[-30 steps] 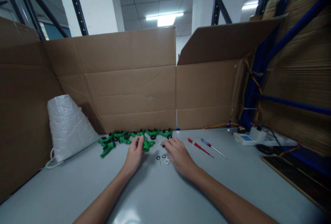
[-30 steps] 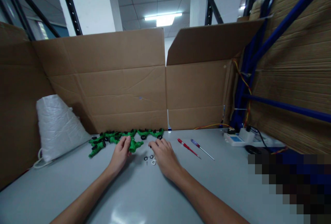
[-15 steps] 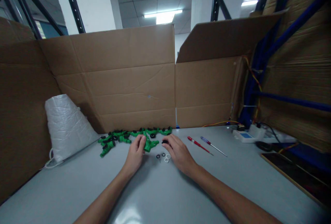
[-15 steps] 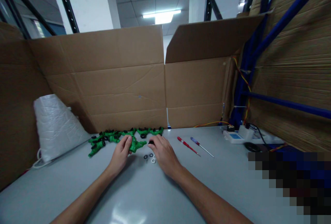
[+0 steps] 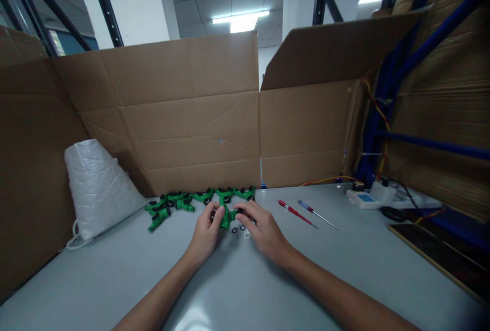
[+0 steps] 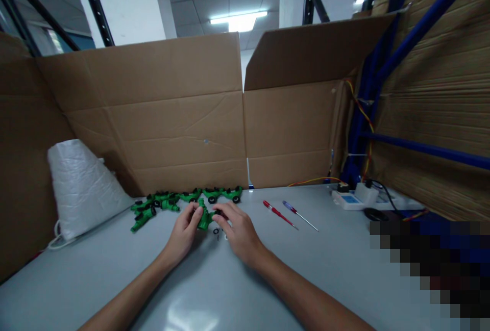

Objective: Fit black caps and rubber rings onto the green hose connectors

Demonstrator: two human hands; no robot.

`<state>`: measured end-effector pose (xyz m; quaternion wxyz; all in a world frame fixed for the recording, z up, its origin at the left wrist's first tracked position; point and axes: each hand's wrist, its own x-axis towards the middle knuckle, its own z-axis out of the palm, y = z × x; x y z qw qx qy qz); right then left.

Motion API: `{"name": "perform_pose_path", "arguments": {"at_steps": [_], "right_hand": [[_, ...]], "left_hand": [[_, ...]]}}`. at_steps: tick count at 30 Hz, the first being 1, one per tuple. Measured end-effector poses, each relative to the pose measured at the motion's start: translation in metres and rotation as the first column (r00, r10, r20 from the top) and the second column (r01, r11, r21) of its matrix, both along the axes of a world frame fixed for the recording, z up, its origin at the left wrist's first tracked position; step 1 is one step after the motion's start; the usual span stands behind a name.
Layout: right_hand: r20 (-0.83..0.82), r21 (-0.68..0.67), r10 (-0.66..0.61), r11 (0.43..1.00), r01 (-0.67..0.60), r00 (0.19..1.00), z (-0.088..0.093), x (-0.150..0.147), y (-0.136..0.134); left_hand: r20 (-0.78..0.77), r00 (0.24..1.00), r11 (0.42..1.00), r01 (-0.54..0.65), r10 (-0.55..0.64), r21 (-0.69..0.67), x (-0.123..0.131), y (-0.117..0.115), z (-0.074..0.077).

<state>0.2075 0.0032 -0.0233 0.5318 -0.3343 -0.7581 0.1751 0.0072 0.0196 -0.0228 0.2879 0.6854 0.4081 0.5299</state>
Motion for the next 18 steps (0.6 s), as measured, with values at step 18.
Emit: {"name": "perform_pose_path", "arguments": {"at_steps": [18], "right_hand": [[-0.152, -0.197, 0.155, 0.963, -0.183, 0.976, -0.0093, -0.0034, 0.0021]], "left_hand": [[-0.098, 0.995, 0.999, -0.014, 0.017, 0.033, -0.0048, -0.0007, 0.0007]]}}
